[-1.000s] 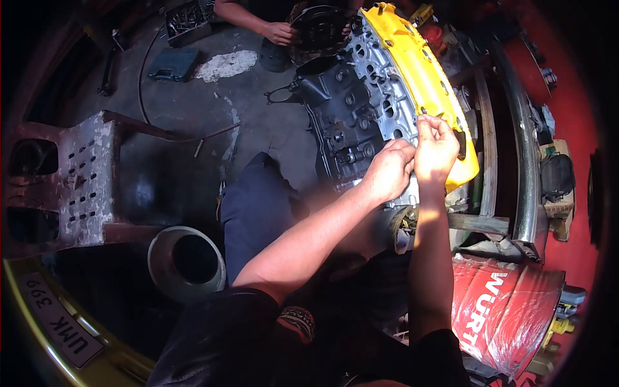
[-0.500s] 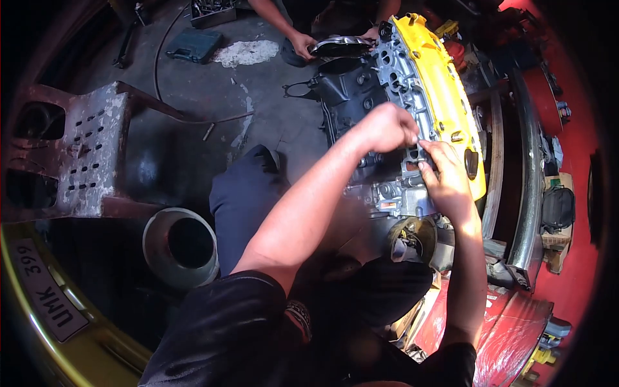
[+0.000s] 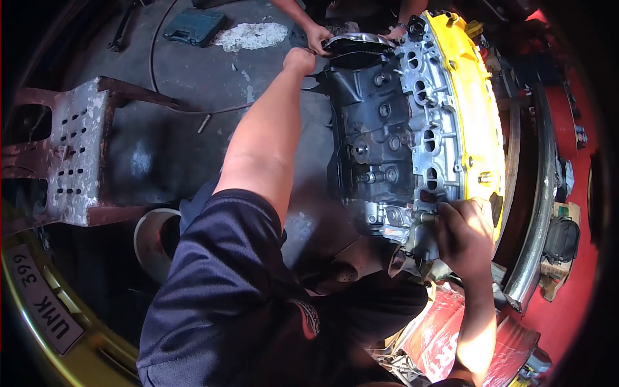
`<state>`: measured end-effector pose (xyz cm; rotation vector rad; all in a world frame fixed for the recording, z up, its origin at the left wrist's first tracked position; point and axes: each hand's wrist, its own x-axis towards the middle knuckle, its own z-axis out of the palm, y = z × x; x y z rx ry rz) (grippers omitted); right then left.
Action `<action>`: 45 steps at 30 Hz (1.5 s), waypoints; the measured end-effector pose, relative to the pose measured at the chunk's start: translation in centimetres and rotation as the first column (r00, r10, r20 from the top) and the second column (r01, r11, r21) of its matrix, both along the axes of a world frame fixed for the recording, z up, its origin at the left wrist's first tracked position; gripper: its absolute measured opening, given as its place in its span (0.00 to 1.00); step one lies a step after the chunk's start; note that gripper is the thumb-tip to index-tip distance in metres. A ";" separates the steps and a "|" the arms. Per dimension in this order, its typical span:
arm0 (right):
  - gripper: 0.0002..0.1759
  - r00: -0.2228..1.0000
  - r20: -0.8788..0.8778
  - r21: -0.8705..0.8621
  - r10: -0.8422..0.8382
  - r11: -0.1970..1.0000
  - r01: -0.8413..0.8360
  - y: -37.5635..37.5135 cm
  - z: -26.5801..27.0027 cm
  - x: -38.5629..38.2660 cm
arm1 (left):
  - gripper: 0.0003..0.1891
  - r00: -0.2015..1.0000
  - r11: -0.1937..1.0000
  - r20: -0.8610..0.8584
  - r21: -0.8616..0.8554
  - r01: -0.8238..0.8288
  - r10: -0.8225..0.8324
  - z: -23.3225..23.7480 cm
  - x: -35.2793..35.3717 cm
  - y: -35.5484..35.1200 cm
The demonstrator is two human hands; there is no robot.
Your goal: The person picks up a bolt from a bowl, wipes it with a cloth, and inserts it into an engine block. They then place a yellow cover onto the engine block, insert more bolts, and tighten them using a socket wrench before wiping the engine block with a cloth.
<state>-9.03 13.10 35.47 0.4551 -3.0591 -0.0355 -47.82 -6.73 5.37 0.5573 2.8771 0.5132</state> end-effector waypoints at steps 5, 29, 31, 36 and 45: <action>0.15 0.997 0.042 0.034 -0.058 0.998 0.057 -0.6 0.1 -0.3 | 0.20 0.966 0.983 0.217 -0.079 0.164 -0.143 -3.6 -5.6 2.4; 0.13 1.000 -0.018 0.030 -0.014 0.999 0.014 -0.8 0.1 -1.2 | 0.41 0.516 0.629 0.359 0.462 0.626 -0.778 -5.3 -15.6 7.1; 0.14 1.000 -0.025 0.022 -0.008 1.000 0.009 -0.8 0.2 -1.3 | 0.43 0.560 0.669 0.365 0.407 0.622 -0.743 -4.5 -14.2 7.5; 0.14 0.999 -0.043 0.026 0.005 1.000 -0.004 -0.4 0.1 -1.0 | 0.26 0.734 0.784 0.290 0.330 0.525 -0.614 -3.4 -13.6 6.1; 0.25 0.994 0.083 -0.025 -0.076 0.997 0.078 0.5 0.4 0.2 | 0.12 0.805 0.845 0.447 -0.176 0.506 -0.389 18.0 1.4 3.6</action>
